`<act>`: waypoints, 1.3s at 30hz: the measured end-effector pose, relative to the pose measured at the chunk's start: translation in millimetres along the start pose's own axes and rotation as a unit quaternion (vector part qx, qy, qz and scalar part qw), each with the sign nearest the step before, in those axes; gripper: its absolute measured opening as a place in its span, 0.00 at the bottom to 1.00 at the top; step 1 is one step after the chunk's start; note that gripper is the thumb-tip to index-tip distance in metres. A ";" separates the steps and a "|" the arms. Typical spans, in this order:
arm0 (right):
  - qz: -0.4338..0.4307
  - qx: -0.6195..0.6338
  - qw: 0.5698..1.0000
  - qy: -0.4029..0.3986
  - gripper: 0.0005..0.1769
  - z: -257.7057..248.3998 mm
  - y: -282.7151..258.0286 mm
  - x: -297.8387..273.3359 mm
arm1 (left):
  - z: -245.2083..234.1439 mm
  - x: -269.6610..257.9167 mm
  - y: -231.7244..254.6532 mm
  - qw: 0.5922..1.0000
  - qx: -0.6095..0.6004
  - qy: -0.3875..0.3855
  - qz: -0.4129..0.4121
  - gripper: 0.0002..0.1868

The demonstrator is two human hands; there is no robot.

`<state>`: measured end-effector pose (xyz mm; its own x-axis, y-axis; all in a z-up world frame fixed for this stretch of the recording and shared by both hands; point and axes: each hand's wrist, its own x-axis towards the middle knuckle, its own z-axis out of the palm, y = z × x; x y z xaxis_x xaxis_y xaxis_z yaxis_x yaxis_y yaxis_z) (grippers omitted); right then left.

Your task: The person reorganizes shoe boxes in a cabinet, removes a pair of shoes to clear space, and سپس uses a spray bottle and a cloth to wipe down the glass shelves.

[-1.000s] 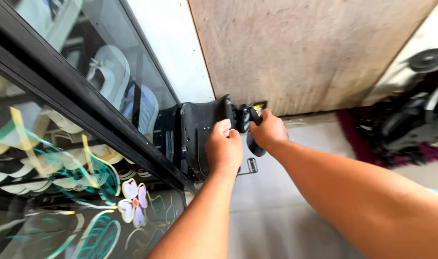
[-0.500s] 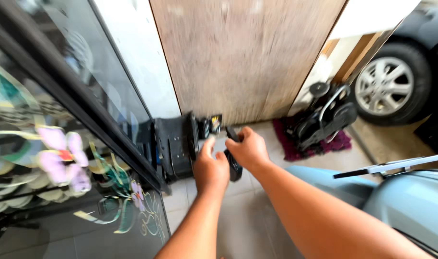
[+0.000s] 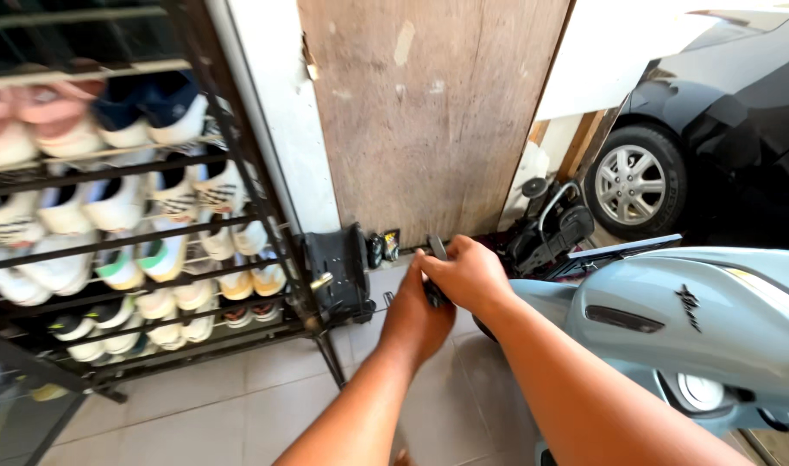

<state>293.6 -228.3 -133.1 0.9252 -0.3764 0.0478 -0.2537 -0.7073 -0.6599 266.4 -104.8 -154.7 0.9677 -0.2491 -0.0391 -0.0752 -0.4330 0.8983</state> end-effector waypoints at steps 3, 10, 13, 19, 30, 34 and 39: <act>-0.021 0.012 0.999 -0.024 0.29 -30.5 -17.7 -49.8 | -15.6 -52.2 10.5 0.999 0.037 0.020 0.022 0.45; 0.011 0.005 0.999 -0.039 0.26 -69.2 -69.2 -146.6 | -60.8 -141.9 24.2 0.998 0.007 0.033 0.053 0.43; 0.032 0.034 0.998 -0.035 0.26 -78.6 -88.9 -180.0 | -81.8 -169.6 36.0 0.997 0.006 0.015 0.069 0.44; 0.037 0.028 0.998 0.035 0.27 -97.0 -114.3 -249.4 | -113.1 -219.3 59.6 0.988 0.009 -0.008 0.152 0.43; 0.045 0.237 0.970 0.030 0.28 -135.1 -66.7 -370.3 | -99.8 -307.0 68.0 0.984 -0.019 -0.052 0.172 0.41; 0.084 0.080 0.989 0.091 0.23 -159.7 12.5 -382.3 | -81.3 -327.9 72.4 0.981 -0.032 -0.054 0.186 0.40; 0.159 -0.206 0.959 0.110 0.15 -202.4 95.5 -385.4 | -47.7 -348.3 85.9 0.981 -0.020 -0.060 0.181 0.38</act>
<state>-144.3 -271.9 -62.8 0.7119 -0.6977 0.0803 -0.6454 -0.6951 -0.3167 -65.7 -14.0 -43.0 0.8437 -0.4822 0.2360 -0.3963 -0.2629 0.8797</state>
